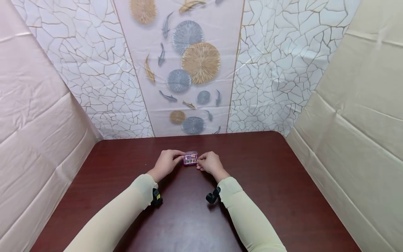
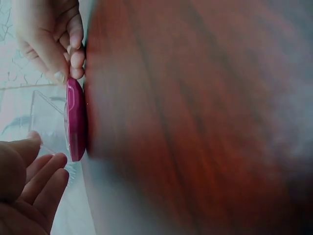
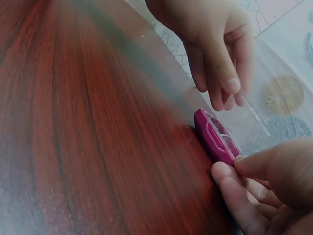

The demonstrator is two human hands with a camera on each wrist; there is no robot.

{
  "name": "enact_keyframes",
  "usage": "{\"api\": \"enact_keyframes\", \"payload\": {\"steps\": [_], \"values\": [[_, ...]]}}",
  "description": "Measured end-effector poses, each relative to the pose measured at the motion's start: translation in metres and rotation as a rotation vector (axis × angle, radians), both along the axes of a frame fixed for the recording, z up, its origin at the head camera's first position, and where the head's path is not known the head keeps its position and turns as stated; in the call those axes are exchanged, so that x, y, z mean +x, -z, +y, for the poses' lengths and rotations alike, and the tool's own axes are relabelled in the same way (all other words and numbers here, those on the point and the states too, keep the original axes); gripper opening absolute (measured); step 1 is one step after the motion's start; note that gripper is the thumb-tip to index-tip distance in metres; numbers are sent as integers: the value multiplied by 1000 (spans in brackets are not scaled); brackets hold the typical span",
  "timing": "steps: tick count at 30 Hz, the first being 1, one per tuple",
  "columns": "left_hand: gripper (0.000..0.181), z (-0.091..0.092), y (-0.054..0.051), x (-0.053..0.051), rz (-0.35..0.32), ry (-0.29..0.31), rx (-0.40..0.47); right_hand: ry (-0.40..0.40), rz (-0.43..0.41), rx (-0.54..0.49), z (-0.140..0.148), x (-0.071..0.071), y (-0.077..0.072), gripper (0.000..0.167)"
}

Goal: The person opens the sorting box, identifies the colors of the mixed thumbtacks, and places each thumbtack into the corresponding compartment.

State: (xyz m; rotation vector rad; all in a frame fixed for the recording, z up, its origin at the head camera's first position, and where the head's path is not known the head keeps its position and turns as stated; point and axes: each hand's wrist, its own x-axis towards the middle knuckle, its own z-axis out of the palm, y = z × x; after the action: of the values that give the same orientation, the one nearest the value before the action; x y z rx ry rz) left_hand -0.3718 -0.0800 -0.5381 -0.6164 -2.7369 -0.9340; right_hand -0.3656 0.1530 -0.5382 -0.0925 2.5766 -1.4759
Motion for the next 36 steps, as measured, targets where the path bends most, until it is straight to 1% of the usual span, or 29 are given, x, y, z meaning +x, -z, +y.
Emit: {"api": "enact_keyframes", "payload": {"steps": [3,7,13,19,21,26,31,36], "values": [[18,3,0,2,6,14,-19,-10,1,-19,3,0,-1,19],[17,6,-1,4,9,13,-28,-22,-1,-50,6,-2,-1,20],[13,8,3,10,-14,10,-76,-34,-40,-39,8,1,1,22],[9,9,-1,7,26,-19,-80,-35,9,-45,7,-4,-2,19],[8,10,-1,7,18,-27,-87,-38,2,-36,7,-4,-3,19],[9,12,1,7,-30,-44,-110,-48,-26,-26,7,-3,-3,21],[10,15,0,5,-38,-55,-118,-43,-10,-26,8,-4,-4,21],[10,15,3,7,-53,-69,-134,-59,-31,-2,10,-3,-3,23]]}}
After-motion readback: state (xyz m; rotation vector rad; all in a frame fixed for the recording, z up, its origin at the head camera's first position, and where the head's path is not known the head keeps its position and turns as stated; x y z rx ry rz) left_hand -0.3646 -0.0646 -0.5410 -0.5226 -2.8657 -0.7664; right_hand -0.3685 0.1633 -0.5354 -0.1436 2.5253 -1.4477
